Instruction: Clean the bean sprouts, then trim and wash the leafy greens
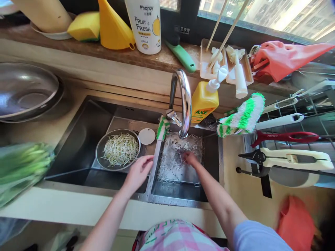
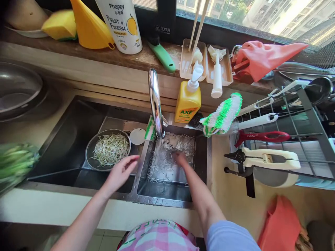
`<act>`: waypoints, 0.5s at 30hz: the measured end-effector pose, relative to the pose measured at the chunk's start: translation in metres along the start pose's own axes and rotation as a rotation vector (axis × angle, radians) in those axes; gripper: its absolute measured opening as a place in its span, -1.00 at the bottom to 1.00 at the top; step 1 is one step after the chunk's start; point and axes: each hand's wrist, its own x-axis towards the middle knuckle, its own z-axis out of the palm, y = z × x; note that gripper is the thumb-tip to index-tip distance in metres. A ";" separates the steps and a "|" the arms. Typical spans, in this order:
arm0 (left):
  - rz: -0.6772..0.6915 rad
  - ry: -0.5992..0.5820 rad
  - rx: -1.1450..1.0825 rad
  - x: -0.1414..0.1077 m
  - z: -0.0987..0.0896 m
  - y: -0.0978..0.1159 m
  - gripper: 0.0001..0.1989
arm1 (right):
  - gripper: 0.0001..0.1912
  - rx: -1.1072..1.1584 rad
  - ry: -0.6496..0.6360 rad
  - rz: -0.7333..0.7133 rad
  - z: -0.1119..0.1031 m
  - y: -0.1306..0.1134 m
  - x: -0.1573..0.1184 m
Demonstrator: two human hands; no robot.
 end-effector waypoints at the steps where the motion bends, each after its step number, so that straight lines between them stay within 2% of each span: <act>1: -0.013 -0.062 -0.082 -0.003 0.012 0.009 -0.68 | -0.78 0.001 0.023 0.009 -0.006 0.008 0.000; 3: -0.045 -0.172 -0.188 -0.006 0.035 0.018 -0.70 | -0.75 0.001 0.053 0.017 -0.021 0.026 -0.005; 5: -0.063 -0.231 -0.191 -0.003 0.056 0.018 -0.70 | -0.67 -0.022 0.102 0.012 -0.034 0.041 -0.014; 7: -0.066 -0.267 -0.060 0.002 0.077 0.013 -0.69 | -0.60 -0.108 0.191 0.000 -0.041 0.047 -0.026; 9: -0.086 -0.352 0.225 0.006 0.098 0.006 -0.66 | -0.57 -0.232 0.244 -0.049 -0.039 0.043 -0.034; 10: -0.112 -0.404 0.381 0.008 0.108 0.003 -0.65 | -0.56 -0.286 0.229 -0.097 -0.035 0.037 -0.036; 12: -0.187 -0.492 0.620 0.009 0.128 -0.004 -0.65 | -0.55 -0.360 0.101 -0.194 -0.023 0.023 -0.036; 15: -0.296 -0.568 0.720 0.012 0.150 -0.013 -0.69 | -0.63 -0.409 -0.122 -0.236 -0.005 0.006 -0.029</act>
